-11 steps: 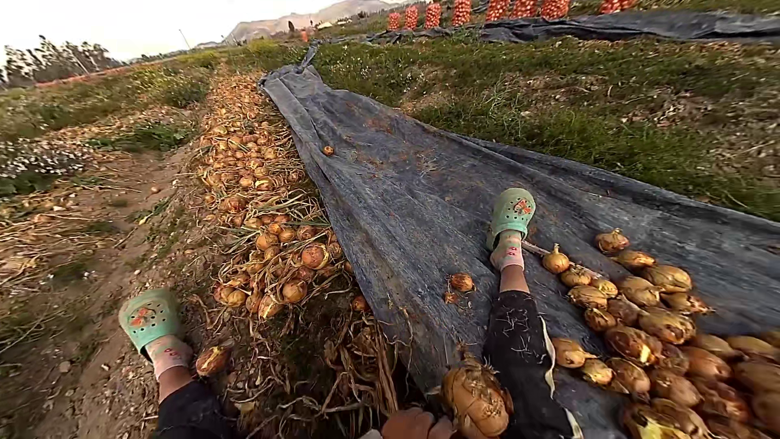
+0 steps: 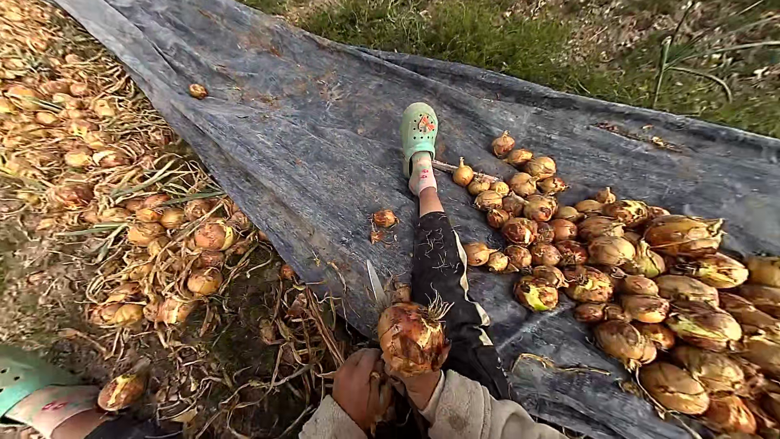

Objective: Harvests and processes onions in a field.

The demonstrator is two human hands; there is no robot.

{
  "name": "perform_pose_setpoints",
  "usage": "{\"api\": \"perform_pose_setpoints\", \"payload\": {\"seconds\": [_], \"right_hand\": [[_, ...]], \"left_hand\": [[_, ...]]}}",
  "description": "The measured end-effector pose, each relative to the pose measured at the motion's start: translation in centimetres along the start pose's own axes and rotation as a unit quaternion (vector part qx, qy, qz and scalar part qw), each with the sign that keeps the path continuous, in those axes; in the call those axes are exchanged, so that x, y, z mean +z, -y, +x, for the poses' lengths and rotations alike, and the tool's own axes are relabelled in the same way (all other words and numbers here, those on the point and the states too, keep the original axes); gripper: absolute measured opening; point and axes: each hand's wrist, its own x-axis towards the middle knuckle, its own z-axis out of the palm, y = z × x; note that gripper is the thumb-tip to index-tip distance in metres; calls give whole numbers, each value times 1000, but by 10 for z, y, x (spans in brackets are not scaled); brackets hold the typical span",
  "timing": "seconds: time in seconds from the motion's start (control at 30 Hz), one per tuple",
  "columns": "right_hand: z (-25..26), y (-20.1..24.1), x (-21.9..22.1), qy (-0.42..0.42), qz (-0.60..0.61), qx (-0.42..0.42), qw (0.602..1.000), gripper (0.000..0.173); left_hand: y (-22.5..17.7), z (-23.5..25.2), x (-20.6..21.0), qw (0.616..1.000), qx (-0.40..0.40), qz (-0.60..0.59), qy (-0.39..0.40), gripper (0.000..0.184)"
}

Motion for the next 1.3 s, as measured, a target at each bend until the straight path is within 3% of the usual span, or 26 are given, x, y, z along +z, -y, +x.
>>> {"api": "perform_pose_setpoints", "payload": {"seconds": [0.07, 0.1, 0.17, 0.27, 0.33, 0.37, 0.43, 0.53, 0.63, 0.7, 0.73, 0.77, 0.87, 1.0, 1.13, 1.2, 1.3], "right_hand": [[16, -36, -24, 9, 22, -102, 995, 5], [23, -44, -31, 11, 13, -139, 990, 6], [33, -38, -41, -33, -2, -189, 981, 20], [44, -4, -61, -105, 25, -260, 960, 28], [48, 21, -76, -106, 38, -293, 949, 40], [46, 32, -82, -98, 28, -304, 947, 49], [38, 52, -94, -84, -19, -315, 945, 54], [39, 61, -92, -62, -82, -205, 973, 54], [46, 35, -63, 68, -121, -33, 990, 37], [54, 10, -35, 174, -131, 68, 974, 29], [58, -2, -20, 201, -138, 122, 962, 28], [61, -10, -6, 211, -146, 178, 950, 28], [68, -28, 21, 146, -127, 287, 938, 28], [83, -21, 13, 0, -10, 206, 979, 37], [94, 3, -10, -1, 84, 150, 985, 50], [98, 8, -15, 5, 113, 145, 983, 54], [102, 11, -19, 8, 141, 139, 980, 55]], "left_hand": [[-7, 11, 2, 999, 12, -20, 41, 28], [-12, 21, 2, 997, 15, -35, 72, 26], [-25, 52, 0, 987, 20, -53, 147, 20], [-53, 115, 5, 967, 38, -44, 249, 24], [-66, 155, 7, 958, -21, -35, 283, 28], [-63, 171, 7, 950, -94, -42, 295, 32], [-31, 181, 9, 949, -213, -88, 216, 33], [20, 159, -11, 937, -301, -108, 139, 40], [71, 108, -33, 893, -414, -35, 172, 66], [100, 70, -49, 850, -460, 63, 250, 93], [112, 50, -57, 828, -464, 103, 297, 94], [120, 31, -65, 813, -460, 125, 334, 81], [126, -2, -101, 790, -455, 161, 379, 50], [129, -17, -173, 781, -497, 217, 310, 46], [154, -61, -238, 788, -523, 256, 200, 42], [164, -90, -266, 738, -587, 279, 179, 39], [198, -138, -288, 616, -696, 322, 178, 44]]}}
